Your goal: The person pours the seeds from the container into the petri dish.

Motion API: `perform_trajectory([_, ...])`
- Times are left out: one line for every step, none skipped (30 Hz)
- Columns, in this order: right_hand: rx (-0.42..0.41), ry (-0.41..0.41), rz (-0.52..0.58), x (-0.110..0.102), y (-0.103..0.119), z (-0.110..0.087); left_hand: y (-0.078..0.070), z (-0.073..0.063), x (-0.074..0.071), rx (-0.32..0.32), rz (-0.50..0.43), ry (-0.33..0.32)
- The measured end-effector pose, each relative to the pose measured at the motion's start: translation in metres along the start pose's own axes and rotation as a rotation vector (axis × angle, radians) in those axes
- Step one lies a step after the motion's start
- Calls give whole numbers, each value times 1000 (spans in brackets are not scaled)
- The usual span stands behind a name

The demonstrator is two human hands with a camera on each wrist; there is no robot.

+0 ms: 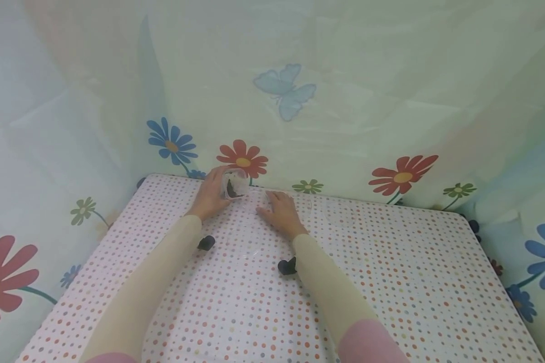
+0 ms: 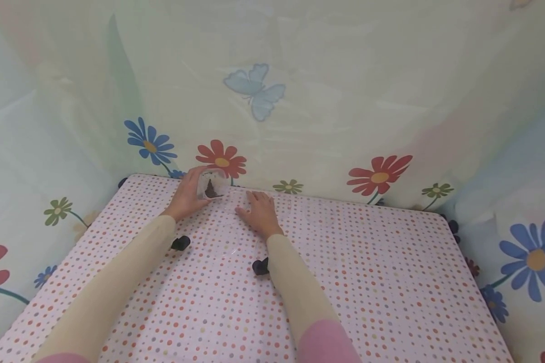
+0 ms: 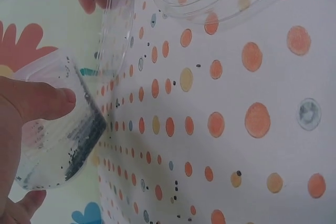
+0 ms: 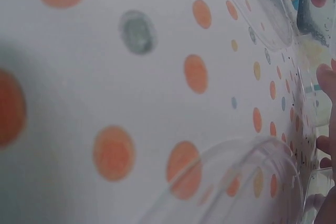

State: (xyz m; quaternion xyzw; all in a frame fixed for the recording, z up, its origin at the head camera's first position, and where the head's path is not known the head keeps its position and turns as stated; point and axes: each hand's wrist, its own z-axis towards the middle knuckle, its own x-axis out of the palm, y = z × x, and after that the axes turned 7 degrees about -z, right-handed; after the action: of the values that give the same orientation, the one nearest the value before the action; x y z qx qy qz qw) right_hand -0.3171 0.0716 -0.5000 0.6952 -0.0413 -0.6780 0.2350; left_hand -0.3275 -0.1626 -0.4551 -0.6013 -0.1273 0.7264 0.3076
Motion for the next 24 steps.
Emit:
perform_trajectory([-1,-1,0,0,0,0,0,0,0,3,2,-1])
perform_trajectory([-2,-1,-4,0,0,0,0,0,1,8,5,-4])
perform_trajectory([-4,-3,-10,0,0,0,0,0,1,15,8,-7])
perform_trajectory([-5,-4,-9,0,0,0,0,0,1,26,8,-10])
perform_trajectory([-4,-5,-8,0,1,0,0,1,1,36,10,-13])
perform_trajectory([-2,-5,-8,0,1,-1,0,1,2,51,14,-16])
perform_trajectory([0,-5,-6,0,1,-1,0,0,2,66,17,-20])
perform_trajectory([1,-4,-7,-1,1,-1,0,0,2,80,18,-24])
perform_trajectory([3,-4,-6,-1,1,-1,0,0,2,91,21,-26])
perform_trajectory([3,-3,-7,-1,1,-1,0,0,2,101,23,-28])
perform_trajectory([4,-2,-11,0,1,-1,-1,0,2,109,29,-31])
perform_trajectory([3,-2,-16,0,1,-1,-1,0,2,117,32,-34])
perform_trajectory([3,-2,-21,-1,1,-1,-1,1,3,124,37,-35])
perform_trajectory([3,-2,-26,-1,1,-1,-1,1,3,131,41,-36])
perform_trajectory([5,-3,-28,-1,1,-1,-2,1,3,136,48,-37])
perform_trajectory([5,-2,-28,-1,1,-1,-2,2,3,143,52,-38])
perform_trajectory([7,-3,-28,-1,1,-1,-2,2,3,147,55,-40])
perform_trajectory([7,-4,-26,-1,2,-1,-2,2,3,149,57,-40])
perform_trajectory([7,-4,-24,-1,2,-1,-2,2,4,152,61,-39])
perform_trajectory([9,-5,-24,-1,2,-1,-3,3,4,155,65,-38])
perform_trajectory([11,-4,-24,-1,2,-1,-3,3,4,157,68,-36])
perform_trajectory([12,-3,-23,-1,3,-1,-3,3,4,158,71,-34])
perform_trajectory([14,-3,-23,-1,3,-1,-3,3,4,159,75,-31])
perform_trajectory([15,-2,-24,-1,3,-1,-3,4,4,164,80,-29])
